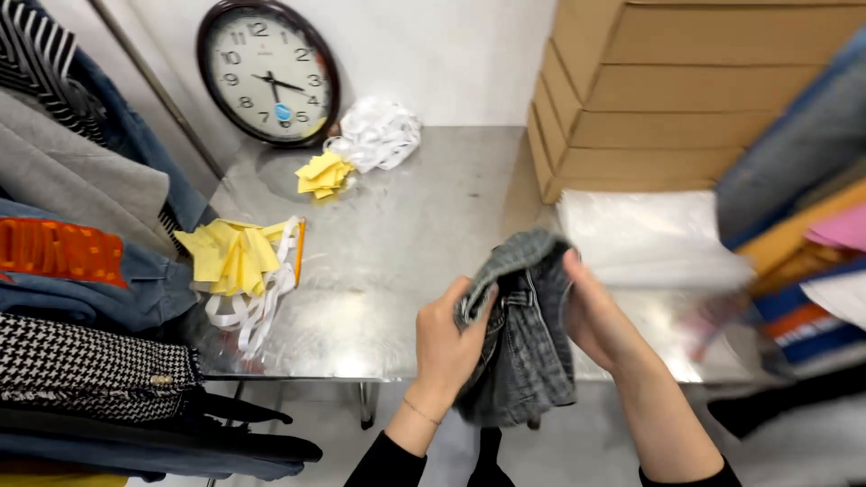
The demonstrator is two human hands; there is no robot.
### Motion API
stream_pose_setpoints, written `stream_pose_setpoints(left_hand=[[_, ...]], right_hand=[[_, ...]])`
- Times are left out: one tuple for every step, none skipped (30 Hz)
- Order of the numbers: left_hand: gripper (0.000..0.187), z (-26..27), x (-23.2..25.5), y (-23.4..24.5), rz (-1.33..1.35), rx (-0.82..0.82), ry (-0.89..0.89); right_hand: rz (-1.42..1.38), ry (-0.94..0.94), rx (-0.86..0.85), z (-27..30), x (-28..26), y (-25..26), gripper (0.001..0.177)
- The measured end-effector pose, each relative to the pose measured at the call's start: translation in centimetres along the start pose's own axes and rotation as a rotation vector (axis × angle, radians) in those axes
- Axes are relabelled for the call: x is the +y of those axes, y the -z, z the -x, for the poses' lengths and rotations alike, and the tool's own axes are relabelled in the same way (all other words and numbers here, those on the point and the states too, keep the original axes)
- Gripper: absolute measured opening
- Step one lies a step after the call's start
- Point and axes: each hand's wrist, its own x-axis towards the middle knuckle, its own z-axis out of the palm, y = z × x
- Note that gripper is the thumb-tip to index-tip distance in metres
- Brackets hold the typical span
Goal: Removing clothes from hangers and folding them on a table
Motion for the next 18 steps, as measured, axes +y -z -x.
stream_pose_setpoints(left_hand=[[0.026,0.6,1.1,0.1,0.008,-0.023,-0.007],[0.028,1.1,2.1,0.0,0.001,-0.024,0.041],[0.031,1.7,3.1,-0.1,-0.005,-0.025,0.09],[0.031,1.6,3.8,-0.2,0.003,-0.048,0.085],[0.034,1.6,4.6,-0.4,0.004,-0.073,0.135],[0.039,1.5,5.3,-0.8,0.003,-0.098,0.186],[0.039,1.3,5.3,-0.8,0.01,-0.128,0.181],[0.04,1.0,5.4,-1.0,0.026,-0.17,0.195],[0.042,0.5,5.5,-1.4,0.043,-0.215,0.204],[0.042,0.3,5.5,-1.8,0.051,-0.246,0.196],[0.045,-0.1,5.5,-2.2,-0.002,-0.303,0.165],[0.059,-0.4,5.5,-2.8,-0.054,-0.358,0.132],[0.059,-0.3,6.4,-3.8,-0.047,-0.387,0.119],[0.063,-0.1,7.4,-4.9,-0.09,-0.475,0.087],[0.067,0.1,8.5,-6.0,-0.131,-0.56,0.055],[0.067,0.4,8.7,-7.8,-0.123,-0.586,0.041],[0.061,0.7,8.9,-9.7,-0.12,-0.726,0.009],[0.058,1.2,9.2,-11.7,-0.118,-0.866,-0.024]], right_hand=[[-0.009,0.009,0.022,1.6,1.0,1.2,0.069],[0.192,0.083,0.026,3.1,1.9,2.4,0.069],[0.396,0.151,0.031,4.6,2.8,3.7,0.085],[0.39,0.155,0.056,6.0,2.7,4.3,0.085],[0.488,0.196,0.044,7.5,2.8,5.0,0.082],[0.586,0.234,0.032,9.0,2.8,5.8,0.08],[0.58,0.233,0.062,10.5,1.9,7.1,0.08],[0.604,0.183,0.103,12.0,1.1,8.4,0.067],[0.625,0.135,0.146,13.6,0.1,9.9,0.056],[0.617,0.137,0.179,15.4,-0.2,12.0,0.056],[0.596,0.056,0.17,17.4,-0.3,14.0,0.048],[0.571,-0.024,0.161,19.4,-0.5,16.0,0.04],[0.56,-0.019,0.191,21.6,-0.9,18.6,0.04],[0.618,-0.065,0.118,23.9,-1.4,21.3,0.03],[0.677,-0.114,0.043,26.3,-1.8,23.8,0.024],[0.668,-0.111,0.073,28.2,-2.5,25.3,0.024],[0.739,-0.101,0.008,30.4,-3.2,26.9,0.025],[0.81,-0.093,-0.057,32.6,-3.8,28.5,0.026]])
